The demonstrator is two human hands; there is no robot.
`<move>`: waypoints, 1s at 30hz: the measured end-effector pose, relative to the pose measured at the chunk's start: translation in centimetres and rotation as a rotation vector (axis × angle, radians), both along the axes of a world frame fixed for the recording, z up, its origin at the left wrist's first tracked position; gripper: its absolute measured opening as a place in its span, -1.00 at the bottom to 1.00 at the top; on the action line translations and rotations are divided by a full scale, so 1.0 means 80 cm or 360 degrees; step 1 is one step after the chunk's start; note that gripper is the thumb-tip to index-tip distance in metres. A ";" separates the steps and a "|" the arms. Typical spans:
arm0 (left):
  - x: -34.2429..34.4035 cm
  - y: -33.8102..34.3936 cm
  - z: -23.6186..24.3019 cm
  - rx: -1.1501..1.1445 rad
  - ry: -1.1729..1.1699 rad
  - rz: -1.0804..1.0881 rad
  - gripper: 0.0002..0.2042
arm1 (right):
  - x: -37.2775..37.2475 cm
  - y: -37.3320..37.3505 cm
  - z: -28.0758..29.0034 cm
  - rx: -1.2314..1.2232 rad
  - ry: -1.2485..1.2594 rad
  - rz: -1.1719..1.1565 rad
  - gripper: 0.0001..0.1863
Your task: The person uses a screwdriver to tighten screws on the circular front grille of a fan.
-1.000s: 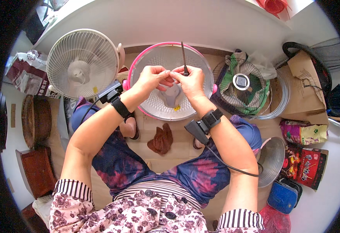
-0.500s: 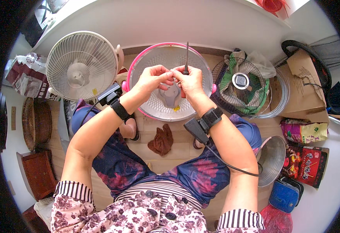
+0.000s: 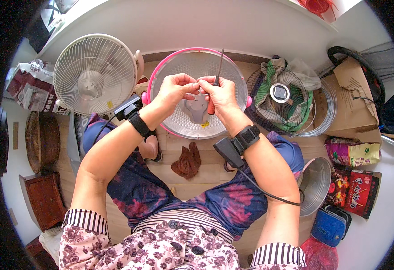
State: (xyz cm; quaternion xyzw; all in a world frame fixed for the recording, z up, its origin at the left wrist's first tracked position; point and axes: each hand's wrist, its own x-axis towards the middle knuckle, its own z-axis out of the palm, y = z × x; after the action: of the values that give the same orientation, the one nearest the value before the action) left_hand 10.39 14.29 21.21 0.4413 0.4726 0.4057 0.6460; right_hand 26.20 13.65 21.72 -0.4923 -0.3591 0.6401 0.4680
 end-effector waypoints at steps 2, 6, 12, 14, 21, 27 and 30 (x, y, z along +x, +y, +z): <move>0.001 0.000 0.001 -0.0008 0.0010 0.0020 -0.90 | 0.002 0.001 0.001 -0.0011 -0.0040 0.0024 -0.87; 0.002 0.000 0.003 -0.0005 0.0069 0.0081 -0.92 | 0.001 -0.001 -0.003 -0.0004 -0.0170 0.0028 -0.85; 0.001 0.004 -0.001 -0.0024 0.0157 -0.0015 -0.90 | -0.001 -0.003 -0.011 0.0062 -0.0216 -0.0038 -0.87; -0.001 0.004 -0.003 0.0011 0.0132 -0.0019 -0.90 | -0.002 -0.004 -0.010 0.0099 -0.0230 -0.0051 -0.87; -0.003 0.006 -0.002 -0.0015 0.0036 -0.0019 -0.88 | -0.007 -0.005 -0.008 0.0158 -0.0241 -0.0163 -0.80; -0.008 0.005 0.001 0.0001 -0.0049 0.0007 -0.88 | -0.011 -0.002 -0.016 0.0189 -0.0175 -0.0154 -0.75; -0.004 0.007 0.005 0.0028 -0.0008 -0.0024 -0.87 | -0.007 -0.003 -0.014 0.0218 -0.0205 -0.0157 -0.75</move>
State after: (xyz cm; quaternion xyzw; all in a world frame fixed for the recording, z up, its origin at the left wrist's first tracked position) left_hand 10.11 14.82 21.61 0.4495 0.4641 0.4060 0.6464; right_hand 25.66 13.43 20.63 -0.5164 -0.4066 0.5573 0.5075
